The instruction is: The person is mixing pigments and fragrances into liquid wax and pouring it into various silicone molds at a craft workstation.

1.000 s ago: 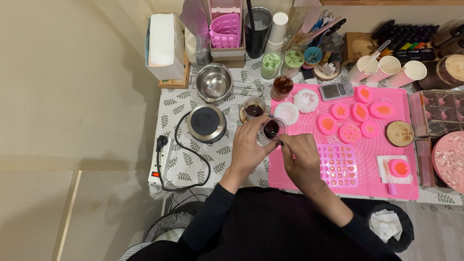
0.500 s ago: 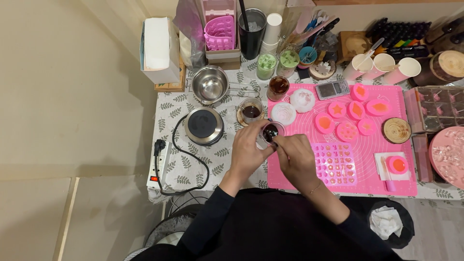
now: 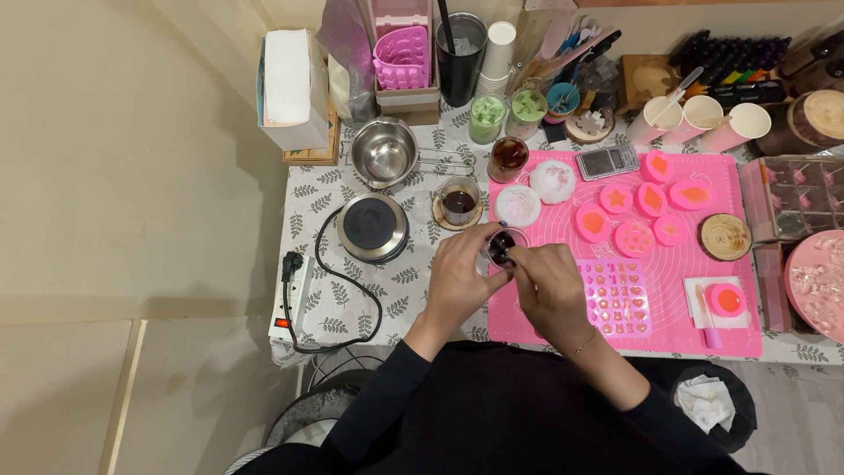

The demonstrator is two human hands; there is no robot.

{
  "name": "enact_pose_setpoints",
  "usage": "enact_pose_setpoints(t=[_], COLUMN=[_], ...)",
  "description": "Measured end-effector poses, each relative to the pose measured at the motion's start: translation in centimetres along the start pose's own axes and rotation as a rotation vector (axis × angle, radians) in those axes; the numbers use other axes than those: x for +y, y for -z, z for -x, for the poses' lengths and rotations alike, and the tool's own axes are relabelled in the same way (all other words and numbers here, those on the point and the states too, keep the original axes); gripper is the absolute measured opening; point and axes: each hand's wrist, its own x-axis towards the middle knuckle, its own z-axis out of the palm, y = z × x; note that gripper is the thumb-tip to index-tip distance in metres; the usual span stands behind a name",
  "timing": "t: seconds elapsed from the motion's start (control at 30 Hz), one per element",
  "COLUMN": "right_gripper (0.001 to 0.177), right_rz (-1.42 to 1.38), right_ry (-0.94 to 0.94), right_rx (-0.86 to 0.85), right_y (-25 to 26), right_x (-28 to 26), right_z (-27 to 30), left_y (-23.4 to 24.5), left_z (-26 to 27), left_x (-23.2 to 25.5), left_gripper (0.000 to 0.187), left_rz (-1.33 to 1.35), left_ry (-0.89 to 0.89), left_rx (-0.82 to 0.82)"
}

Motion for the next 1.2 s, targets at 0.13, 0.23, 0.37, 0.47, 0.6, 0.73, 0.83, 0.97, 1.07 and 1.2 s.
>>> enact_pose_setpoints(t=[0.13, 0.23, 0.37, 0.47, 0.6, 0.73, 0.83, 0.97, 1.07, 1.2], right_gripper=[0.020, 0.020, 0.020, 0.021, 0.019, 0.019, 0.020, 0.021, 0.022, 0.020], right_rz=[0.052, 0.078, 0.034, 0.017, 0.071, 0.054, 0.004, 0.020, 0.054, 0.059], right_ry=[-0.008, -0.037, -0.058, -0.057, -0.084, -0.094, -0.087, -0.072, -0.084, -0.120], right_rx=[-0.004, -0.017, -0.009, 0.013, 0.025, 0.014, 0.008, 0.030, 0.029, 0.027], right_y=[0.2, 0.1, -0.2, -0.2, 0.2, 0.1, -0.2, 0.0, 0.3, -0.1], right_x=[0.5, 0.6, 0.2, 0.3, 0.9, 0.6, 0.5, 0.7, 0.8, 0.8], right_z=[0.5, 1.4, 1.5, 1.3, 1.5, 2.2, 2.3, 2.0, 2.6, 3.2], left_y=[0.2, 0.3, -0.3, -0.5, -0.5, -0.5, -1.0, -1.3, -1.1, -0.6], left_z=[-0.1, 0.0, 0.2, 0.3, 0.2, 0.3, 0.5, 0.6, 0.7, 0.3], left_x=[0.5, 0.4, 0.1, 0.3, 0.5, 0.2, 0.0, -0.1, 0.1, 0.3], left_gripper=[0.062, 0.061, 0.061, 0.062, 0.060, 0.062, 0.059, 0.060, 0.060, 0.060], left_rz=[-0.009, -0.002, -0.026, -0.015, 0.007, -0.019, -0.012, -0.055, -0.053, -0.080], left_ry=[-0.002, -0.014, -0.011, -0.008, -0.030, 0.007, 0.021, -0.043, -0.025, 0.005], left_rx=[0.013, 0.037, 0.029, 0.007, 0.012, 0.019, 0.019, 0.051, 0.051, 0.044])
